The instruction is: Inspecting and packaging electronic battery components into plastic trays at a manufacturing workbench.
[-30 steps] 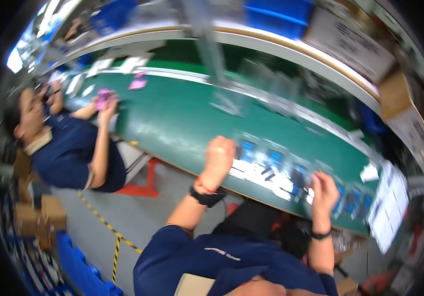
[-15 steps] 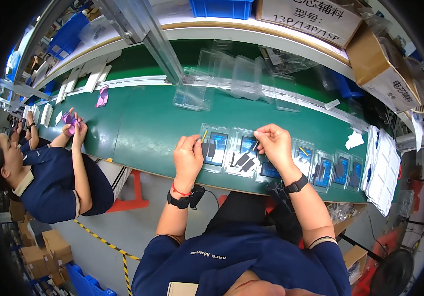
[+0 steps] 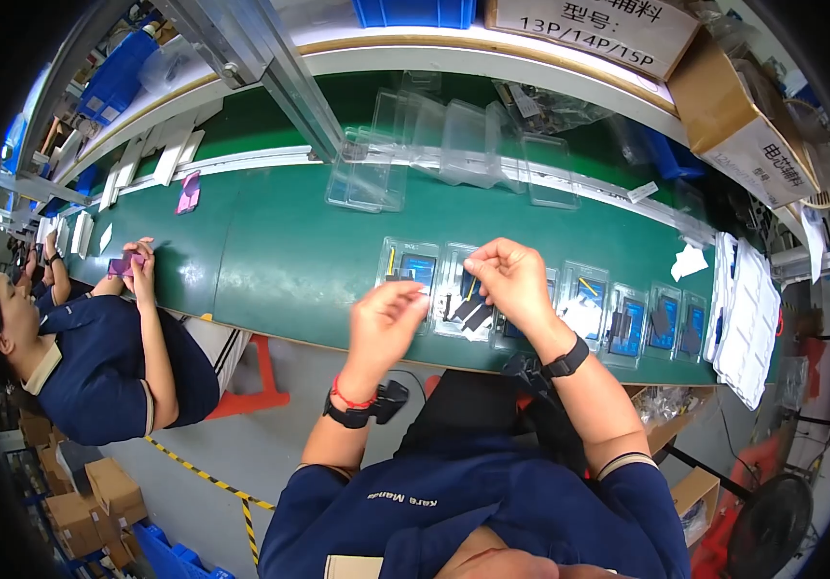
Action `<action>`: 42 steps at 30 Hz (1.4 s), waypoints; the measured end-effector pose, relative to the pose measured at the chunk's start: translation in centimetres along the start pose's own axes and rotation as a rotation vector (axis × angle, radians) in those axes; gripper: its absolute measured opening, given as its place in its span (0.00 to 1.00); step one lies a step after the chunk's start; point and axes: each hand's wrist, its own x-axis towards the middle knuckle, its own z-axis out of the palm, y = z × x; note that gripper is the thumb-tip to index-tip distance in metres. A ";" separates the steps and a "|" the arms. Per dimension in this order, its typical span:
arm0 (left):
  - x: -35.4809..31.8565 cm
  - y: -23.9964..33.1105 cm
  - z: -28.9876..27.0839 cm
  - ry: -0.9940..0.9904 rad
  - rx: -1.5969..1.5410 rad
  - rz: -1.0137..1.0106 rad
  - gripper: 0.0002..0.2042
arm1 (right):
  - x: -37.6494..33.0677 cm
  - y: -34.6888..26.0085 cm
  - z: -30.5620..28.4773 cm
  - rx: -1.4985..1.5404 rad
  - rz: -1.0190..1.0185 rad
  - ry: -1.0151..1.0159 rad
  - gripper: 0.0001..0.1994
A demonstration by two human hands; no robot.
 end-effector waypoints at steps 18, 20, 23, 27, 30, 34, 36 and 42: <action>-1.9 -1.1 1.7 -0.019 -0.485 -0.346 0.08 | 1.7 1.3 0.9 -0.343 -0.292 0.202 0.04; -2.0 -1.1 1.8 -0.019 -0.489 -0.335 0.08 | 2.1 1.7 1.7 -0.357 -0.287 0.186 0.04; -2.2 -1.1 1.7 -0.015 -0.494 -0.319 0.08 | 2.2 1.3 2.5 -0.418 -0.229 0.152 0.05; -2.2 -1.1 2.1 -0.011 -0.474 -0.290 0.08 | 2.0 1.1 2.0 -0.456 -0.278 0.134 0.07; -2.2 -1.3 3.3 0.032 -0.353 -0.225 0.07 | 1.0 0.0 -0.2 -0.481 -0.358 0.244 0.07; -2.0 1.2 5.7 0.029 0.088 0.055 0.05 | -1.0 -0.1 -7.5 -0.676 -0.374 0.428 0.07; -1.6 1.4 7.3 0.018 0.208 0.157 0.04 | -2.2 0.5 -11.1 -0.724 -0.266 0.443 0.06; -0.2 1.3 10.9 -0.013 0.560 0.395 0.03 | -4.1 2.7 -15.5 -0.807 -0.142 0.411 0.04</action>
